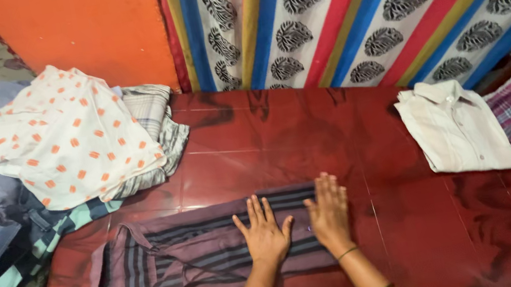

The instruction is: The person folds a shirt and a patterned blouse on a flat surface.

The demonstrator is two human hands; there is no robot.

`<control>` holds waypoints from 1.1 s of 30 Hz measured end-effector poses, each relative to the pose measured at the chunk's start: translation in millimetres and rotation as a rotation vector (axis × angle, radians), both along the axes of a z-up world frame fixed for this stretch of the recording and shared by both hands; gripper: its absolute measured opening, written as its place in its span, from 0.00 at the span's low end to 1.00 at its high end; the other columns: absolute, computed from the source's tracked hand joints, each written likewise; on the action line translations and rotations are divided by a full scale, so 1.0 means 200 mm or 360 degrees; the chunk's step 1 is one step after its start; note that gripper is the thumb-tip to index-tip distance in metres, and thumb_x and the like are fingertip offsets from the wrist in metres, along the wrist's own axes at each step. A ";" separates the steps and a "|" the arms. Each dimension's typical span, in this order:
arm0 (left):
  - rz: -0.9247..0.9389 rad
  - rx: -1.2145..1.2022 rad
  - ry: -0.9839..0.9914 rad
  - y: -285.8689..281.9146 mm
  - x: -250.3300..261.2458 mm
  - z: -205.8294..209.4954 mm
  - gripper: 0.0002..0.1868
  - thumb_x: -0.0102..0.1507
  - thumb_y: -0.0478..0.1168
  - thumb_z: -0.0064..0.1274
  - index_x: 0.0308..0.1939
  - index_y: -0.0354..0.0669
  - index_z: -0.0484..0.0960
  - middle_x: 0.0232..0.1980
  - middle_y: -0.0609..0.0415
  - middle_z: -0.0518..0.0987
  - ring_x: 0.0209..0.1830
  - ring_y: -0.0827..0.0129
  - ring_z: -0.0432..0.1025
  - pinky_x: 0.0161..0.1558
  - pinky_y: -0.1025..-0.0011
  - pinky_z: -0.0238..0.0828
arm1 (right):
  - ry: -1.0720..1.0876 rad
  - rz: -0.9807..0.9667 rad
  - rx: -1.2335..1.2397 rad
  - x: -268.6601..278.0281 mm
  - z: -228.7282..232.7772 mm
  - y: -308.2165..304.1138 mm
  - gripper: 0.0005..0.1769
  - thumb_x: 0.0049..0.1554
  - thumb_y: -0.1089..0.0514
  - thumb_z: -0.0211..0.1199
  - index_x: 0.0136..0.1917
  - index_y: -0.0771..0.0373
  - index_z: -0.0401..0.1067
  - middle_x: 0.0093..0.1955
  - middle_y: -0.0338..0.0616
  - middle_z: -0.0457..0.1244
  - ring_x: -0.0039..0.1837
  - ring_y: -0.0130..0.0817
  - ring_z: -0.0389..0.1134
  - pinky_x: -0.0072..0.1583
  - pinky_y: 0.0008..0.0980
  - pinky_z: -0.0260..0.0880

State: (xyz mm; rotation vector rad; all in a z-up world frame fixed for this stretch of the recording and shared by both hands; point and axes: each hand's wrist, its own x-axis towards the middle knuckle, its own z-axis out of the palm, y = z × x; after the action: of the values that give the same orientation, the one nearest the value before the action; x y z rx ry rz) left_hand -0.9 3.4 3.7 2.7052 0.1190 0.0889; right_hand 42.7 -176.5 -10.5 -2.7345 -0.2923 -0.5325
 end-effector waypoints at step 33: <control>0.0148 -0.0128 -0.0250 0.05 -0.29 -0.08 0.18 0.51 0.31 0.55 0.46 0.42 0.84 0.48 0.45 0.79 0.51 0.50 0.67 0.49 0.54 0.60 | 0.1126 -0.0390 0.1503 -0.13 -0.10 -0.16 0.43 0.46 0.61 0.76 0.69 0.67 0.56 0.51 0.57 0.70 0.50 0.41 0.73 0.51 0.39 0.75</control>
State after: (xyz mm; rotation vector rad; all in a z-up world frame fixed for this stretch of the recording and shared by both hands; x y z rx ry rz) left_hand -59.4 12.6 -12.3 2.6006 0.1963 0.3170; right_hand 16.7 -208.2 -30.6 -1.8508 0.3873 0.2354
